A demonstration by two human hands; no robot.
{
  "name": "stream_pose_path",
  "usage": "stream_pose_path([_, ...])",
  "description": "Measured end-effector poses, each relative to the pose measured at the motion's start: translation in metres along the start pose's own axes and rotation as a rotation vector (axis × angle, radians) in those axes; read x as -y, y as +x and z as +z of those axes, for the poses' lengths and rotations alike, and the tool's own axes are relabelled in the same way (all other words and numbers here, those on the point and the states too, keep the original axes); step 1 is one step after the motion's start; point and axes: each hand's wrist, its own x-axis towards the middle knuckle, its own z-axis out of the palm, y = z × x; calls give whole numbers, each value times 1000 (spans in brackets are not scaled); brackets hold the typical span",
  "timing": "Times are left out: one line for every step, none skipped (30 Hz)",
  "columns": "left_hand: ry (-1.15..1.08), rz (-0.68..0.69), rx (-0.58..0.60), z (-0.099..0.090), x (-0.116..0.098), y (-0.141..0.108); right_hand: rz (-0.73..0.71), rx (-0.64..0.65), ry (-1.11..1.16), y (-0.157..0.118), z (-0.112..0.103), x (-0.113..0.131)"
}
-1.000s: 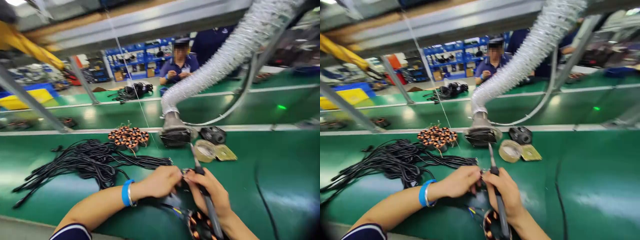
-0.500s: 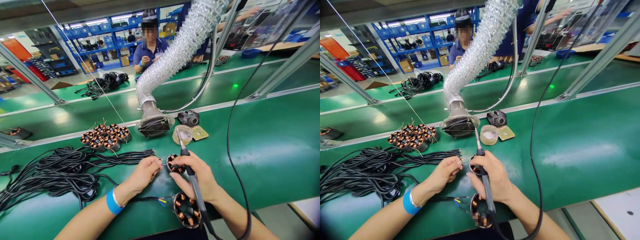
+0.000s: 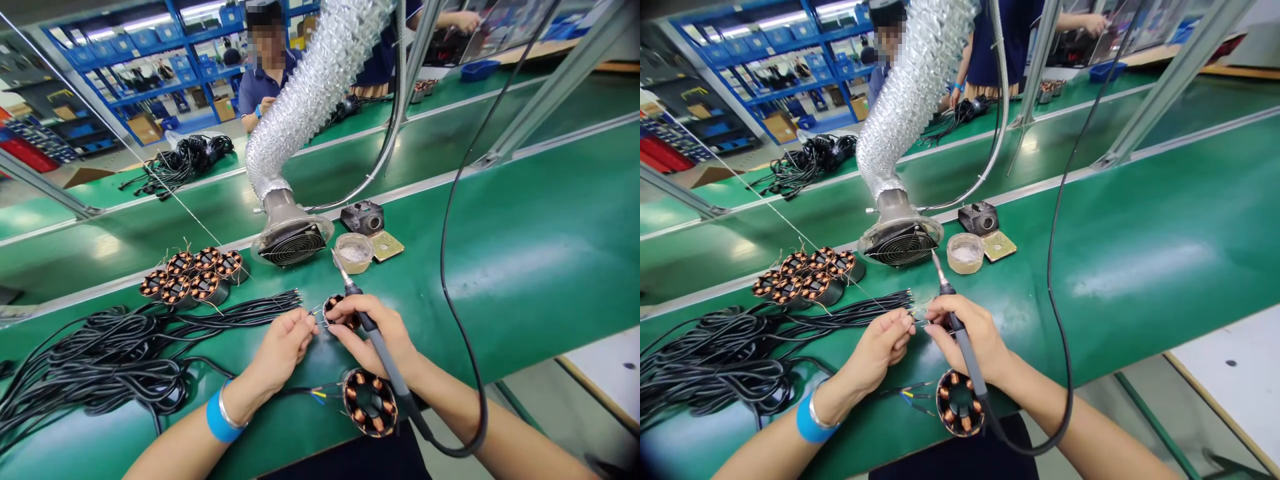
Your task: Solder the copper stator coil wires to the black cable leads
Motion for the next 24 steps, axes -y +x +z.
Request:
stream_pose_path([3,-3,-3,0,0,0,-3,-11,1,1,0,1])
stream_pose_path([6,-1,-8,0,1,0,-7,-19,-7,2,1,1])
stream_pose_path([11,2,-15,0,2,0,-12,-20,-20,3,2,1])
stream_pose_path([19,7,-25,1,3,1,-19,-18,-34,4,3,1])
stream_pose_path([30,14,-39,1,4,1,-25,-11,-42,6,3,1])
stream_pose_path([43,20,-54,1,4,1,-32,-4,-41,7,3,0])
stream_pose_path([59,26,-67,1,5,2,-40,2,-34,7,3,0])
stream_pose_path([75,28,-73,1,5,2,-49,6,-24,7,3,1])
stream_pose_path([90,28,-76,1,5,2,-56,8,-17,7,1,1])
stream_pose_path([106,28,-76,0,5,1,-61,5,-14,6,0,2])
stream_pose_path([124,29,-74,0,4,1,-66,-3,-13,5,-2,4])
stream_pose_path([144,30,-74,0,4,1,-63,-13,-12,3,-5,6])
stream_pose_path([166,35,-75,-1,3,1,-52,-23,-9,1,-8,8])
stream_pose_path([190,39,-77,-2,3,1,-28,-32,-3,-1,-11,11])
stream_pose_path([213,44,-79,-2,2,2,3,-38,7,-3,-15,15])
stream_pose_path([235,48,-79,-3,2,2,36,-43,12,-5,-20,18])
stream_pose_path([254,52,-79,-4,2,3,64,-45,12,-7,-24,22])
stream_pose_path([269,54,-77,-4,3,3,82,-52,11,-9,-29,26])
stream_pose_path([281,56,-75,-5,3,3,93,-59,12,-10,-33,30])
stream_pose_path([290,59,-73,-5,3,4,99,-69,16,-10,-36,33])
stream_pose_path([298,63,-71,-5,3,4,107,-86,23,-11,-39,36])
stream_pose_path([304,65,-67,-5,3,3,118,-107,29,-11,-40,38])
stream_pose_path([311,69,-67,-5,3,3,130,-130,30,-10,-41,40])
stream_pose_path([317,71,-66,-5,2,3,143,-153,23,-10,-41,41])
